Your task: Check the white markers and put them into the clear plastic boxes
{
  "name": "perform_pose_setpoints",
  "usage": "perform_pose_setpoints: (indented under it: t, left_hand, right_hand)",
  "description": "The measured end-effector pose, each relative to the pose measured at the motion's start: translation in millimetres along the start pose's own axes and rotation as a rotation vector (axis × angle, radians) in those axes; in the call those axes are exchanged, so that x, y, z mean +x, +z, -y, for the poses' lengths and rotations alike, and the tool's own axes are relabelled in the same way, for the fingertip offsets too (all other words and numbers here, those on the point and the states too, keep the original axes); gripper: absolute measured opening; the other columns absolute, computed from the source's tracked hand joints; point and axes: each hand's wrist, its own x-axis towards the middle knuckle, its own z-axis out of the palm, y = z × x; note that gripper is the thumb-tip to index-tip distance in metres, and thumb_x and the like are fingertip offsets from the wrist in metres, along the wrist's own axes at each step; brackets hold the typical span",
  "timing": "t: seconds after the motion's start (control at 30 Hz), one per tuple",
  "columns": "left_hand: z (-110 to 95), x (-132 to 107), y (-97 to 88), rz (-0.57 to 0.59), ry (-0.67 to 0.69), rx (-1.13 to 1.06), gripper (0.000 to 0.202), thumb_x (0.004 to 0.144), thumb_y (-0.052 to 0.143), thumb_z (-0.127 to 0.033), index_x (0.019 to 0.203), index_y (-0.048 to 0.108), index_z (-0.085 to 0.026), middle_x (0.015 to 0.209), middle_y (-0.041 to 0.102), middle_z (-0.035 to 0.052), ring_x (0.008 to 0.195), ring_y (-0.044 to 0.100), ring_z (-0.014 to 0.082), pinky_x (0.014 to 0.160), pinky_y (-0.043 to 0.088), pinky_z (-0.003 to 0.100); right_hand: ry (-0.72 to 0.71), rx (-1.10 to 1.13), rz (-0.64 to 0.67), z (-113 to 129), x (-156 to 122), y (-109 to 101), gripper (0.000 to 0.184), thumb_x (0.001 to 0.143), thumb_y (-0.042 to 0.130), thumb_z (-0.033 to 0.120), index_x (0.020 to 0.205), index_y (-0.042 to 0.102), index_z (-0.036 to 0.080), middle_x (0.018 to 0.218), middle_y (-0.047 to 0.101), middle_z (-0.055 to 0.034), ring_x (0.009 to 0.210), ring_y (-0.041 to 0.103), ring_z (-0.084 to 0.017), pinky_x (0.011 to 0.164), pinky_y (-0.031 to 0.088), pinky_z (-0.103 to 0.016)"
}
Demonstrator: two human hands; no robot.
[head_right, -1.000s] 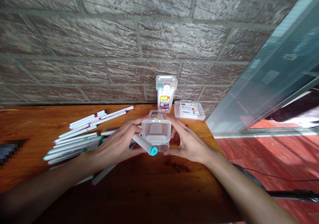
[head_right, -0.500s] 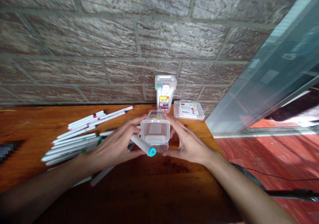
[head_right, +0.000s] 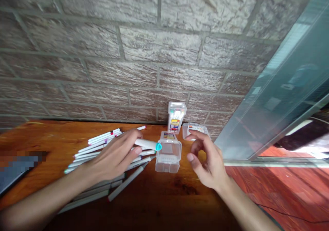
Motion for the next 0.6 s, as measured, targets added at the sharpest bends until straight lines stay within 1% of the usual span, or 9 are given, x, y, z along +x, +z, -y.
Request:
perform_pose_setpoints:
  t: [0.07,0.13,0.2,0.23,0.27,0.37,0.43,0.47,0.6]
  left_hand:
    - [4,-5,-10.1,-0.036,-0.011,0.053,0.024,0.111,0.03,-0.031,0.102,0.049,-0.021,0.095,0.067,0.0093,0.086,0.066,0.0292,0.074,0.051,0.041]
    - [8,-11,-17.4,-0.048,-0.012,0.1,0.025,0.111,0.03,-0.03,0.106,0.052,-0.02,0.101,0.069,0.0098,0.089,0.067,0.0283,0.076,0.052,0.04]
    - [13,-19,-21.5,-0.041,-0.011,0.137,0.025,0.112,0.033,-0.031,0.11,0.055,-0.02,0.107,0.07,0.0095,0.093,0.069,0.0271,0.078,0.053,0.038]
    - [17,-24,-22.2,-0.037,-0.011,0.152,0.025,0.112,0.035,-0.033,0.111,0.057,-0.02,0.109,0.071,0.009,0.094,0.07,0.0263,0.078,0.053,0.037]
    - [21,-28,-22.0,-0.034,-0.008,0.161,0.025,0.112,0.038,-0.035,0.111,0.059,-0.021,0.11,0.071,0.0085,0.093,0.071,0.0256,0.077,0.053,0.036]
    - [34,-43,-15.4,-0.055,0.004,0.107,0.027,0.11,0.047,-0.041,0.111,0.066,-0.022,0.103,0.072,0.0069,0.089,0.072,0.024,0.075,0.053,0.033]
    - [42,-52,-7.7,-0.08,-0.026,-0.067,0.025,0.108,0.054,-0.042,0.113,0.069,-0.022,0.1,0.074,0.0049,0.088,0.073,0.0218,0.077,0.053,0.03]
    - [45,-56,-3.9,-0.085,-0.06,-0.179,0.024,0.106,0.057,-0.042,0.115,0.069,-0.022,0.1,0.076,0.0037,0.088,0.073,0.0201,0.077,0.052,0.028]
    - [50,-63,4.0,-0.124,-0.166,-0.537,0.022,0.104,0.062,-0.039,0.111,0.071,-0.021,0.096,0.078,0.0027,0.081,0.071,0.0171,0.073,0.051,0.025]
  right_hand:
    - [0.033,0.074,0.047,26,8,15,0.035,0.106,0.057,0.038,0.139,0.06,0.027,0.093,0.07,-0.0031,0.063,0.061,-0.017,0.058,0.052,-0.031]
    - [0.134,0.181,0.123,48,17,39,0.038,0.108,0.054,0.042,0.142,0.06,0.025,0.086,0.073,-0.0023,0.059,0.062,-0.016,0.053,0.051,-0.028]
    - [0.231,0.325,0.144,62,25,68,0.04,0.105,0.06,0.047,0.136,0.064,0.022,0.081,0.073,-0.0019,0.056,0.061,-0.015,0.049,0.051,-0.026]
    - [0.306,0.402,0.129,65,30,83,0.039,0.104,0.062,0.049,0.13,0.067,0.021,0.08,0.073,-0.0022,0.053,0.061,-0.014,0.046,0.05,-0.025]
    - [0.376,0.467,0.078,66,33,96,0.038,0.102,0.064,0.052,0.122,0.069,0.02,0.079,0.074,-0.0026,0.049,0.06,-0.013,0.043,0.048,-0.024]
    - [0.417,0.5,0.006,61,38,126,0.036,0.102,0.064,0.054,0.095,0.07,0.019,0.062,0.068,0.0013,0.041,0.055,-0.011,0.04,0.044,-0.021]
    - [0.414,0.496,-0.013,55,34,134,0.037,0.101,0.067,0.051,0.081,0.067,0.019,0.053,0.062,0.0032,0.04,0.054,-0.01,0.042,0.044,-0.021]
    - [0.41,0.492,-0.025,53,30,136,0.036,0.101,0.067,0.049,0.08,0.067,0.019,0.052,0.062,0.0033,0.04,0.054,-0.011,0.043,0.045,-0.021]
    - [0.392,0.471,-0.061,53,8,135,0.021,0.104,0.065,0.041,0.1,0.072,0.022,0.058,0.064,0.0033,0.046,0.059,-0.013,0.046,0.05,-0.023]
